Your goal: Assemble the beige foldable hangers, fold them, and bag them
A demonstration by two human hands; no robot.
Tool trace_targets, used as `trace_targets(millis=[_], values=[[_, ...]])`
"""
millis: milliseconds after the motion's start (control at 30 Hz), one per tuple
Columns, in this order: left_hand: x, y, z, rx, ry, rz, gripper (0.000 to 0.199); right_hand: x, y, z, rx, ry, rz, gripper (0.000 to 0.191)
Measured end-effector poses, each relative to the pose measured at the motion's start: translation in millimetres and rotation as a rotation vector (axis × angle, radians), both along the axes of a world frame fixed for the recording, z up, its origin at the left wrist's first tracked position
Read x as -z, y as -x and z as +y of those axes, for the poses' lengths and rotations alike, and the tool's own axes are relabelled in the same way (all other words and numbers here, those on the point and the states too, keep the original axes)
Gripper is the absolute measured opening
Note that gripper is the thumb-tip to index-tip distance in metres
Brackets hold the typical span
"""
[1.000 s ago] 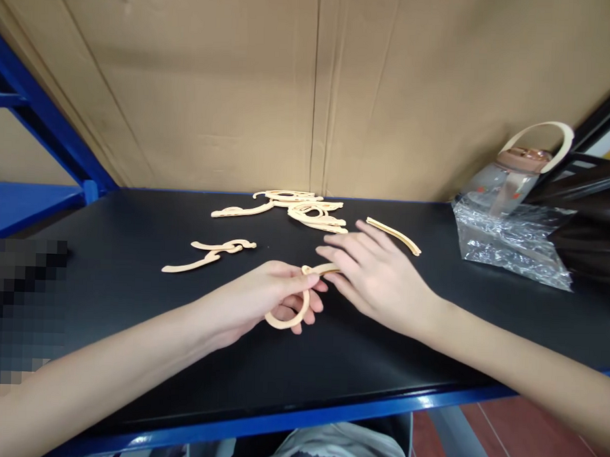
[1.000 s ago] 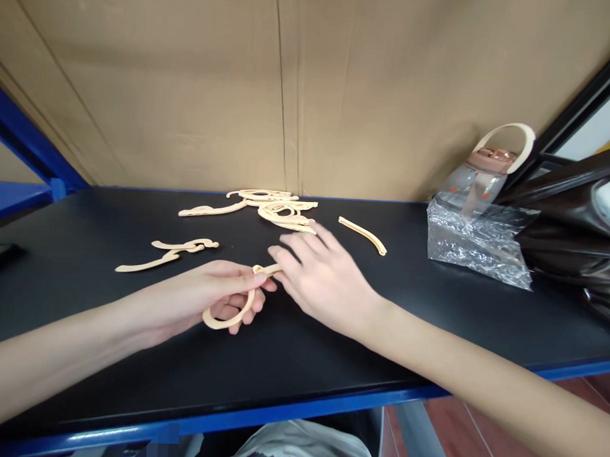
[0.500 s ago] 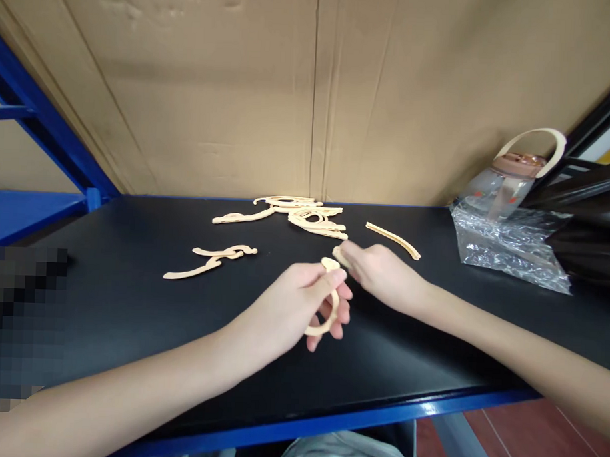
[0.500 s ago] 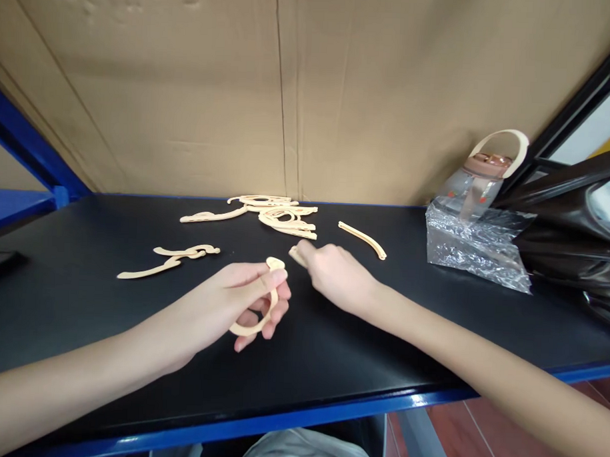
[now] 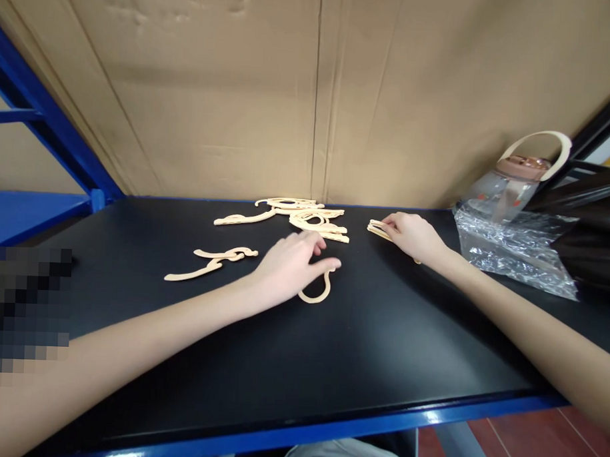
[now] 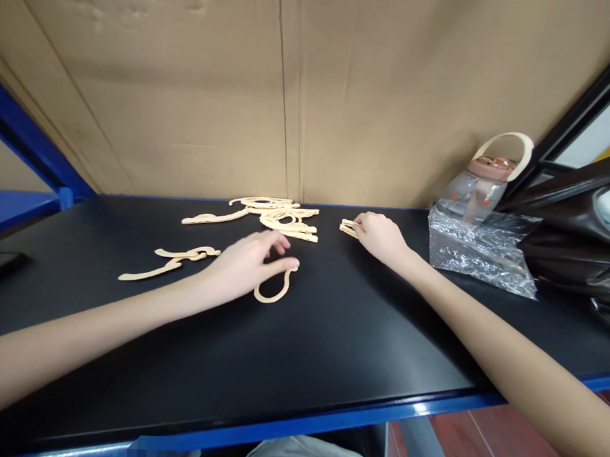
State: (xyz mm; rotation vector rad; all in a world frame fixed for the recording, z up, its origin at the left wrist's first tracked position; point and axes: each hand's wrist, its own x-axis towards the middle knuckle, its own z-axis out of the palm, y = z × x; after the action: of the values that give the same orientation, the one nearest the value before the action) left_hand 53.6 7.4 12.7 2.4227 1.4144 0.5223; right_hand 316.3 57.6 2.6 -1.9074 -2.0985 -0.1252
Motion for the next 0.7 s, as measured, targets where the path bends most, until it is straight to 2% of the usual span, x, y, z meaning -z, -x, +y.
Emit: trace_targets(millis=[100,167,300,400,567,700], values=[[-8.8,6.7,20.6,-0.039,-0.222,0.206,0.03,-0.7,4.6,-7.0,0.01,-0.015,-0.048,0.028],[-12.8,11.8,36.1,-0.088,-0.23,0.308,0.032,-3.5,8.9,-11.1,-0.004,-0.05,-0.067,0.026],[-18.1,16.2,61.6,-0.296,-0.125,0.297,0.048,-7.9,17.8,-18.6,-0.068,-0.135,-0.044,0.023],[-23.1,13.8,74.2,-0.388,-0.003,0.277,0.058,-8.9,23.9,-23.8,-0.116,-0.181,-0.036,0.021],[-26.2,11.8,86.2,-0.407,0.162,0.164,0.045,-8.2,32.6,-30.2,-0.239,-0.213,-0.061,0.022],[-21.8,15.3,87.1,-0.376,0.206,0.07,0.041,-6.6,36.1,-32.2,-0.264,-0.188,-0.064,0.022]])
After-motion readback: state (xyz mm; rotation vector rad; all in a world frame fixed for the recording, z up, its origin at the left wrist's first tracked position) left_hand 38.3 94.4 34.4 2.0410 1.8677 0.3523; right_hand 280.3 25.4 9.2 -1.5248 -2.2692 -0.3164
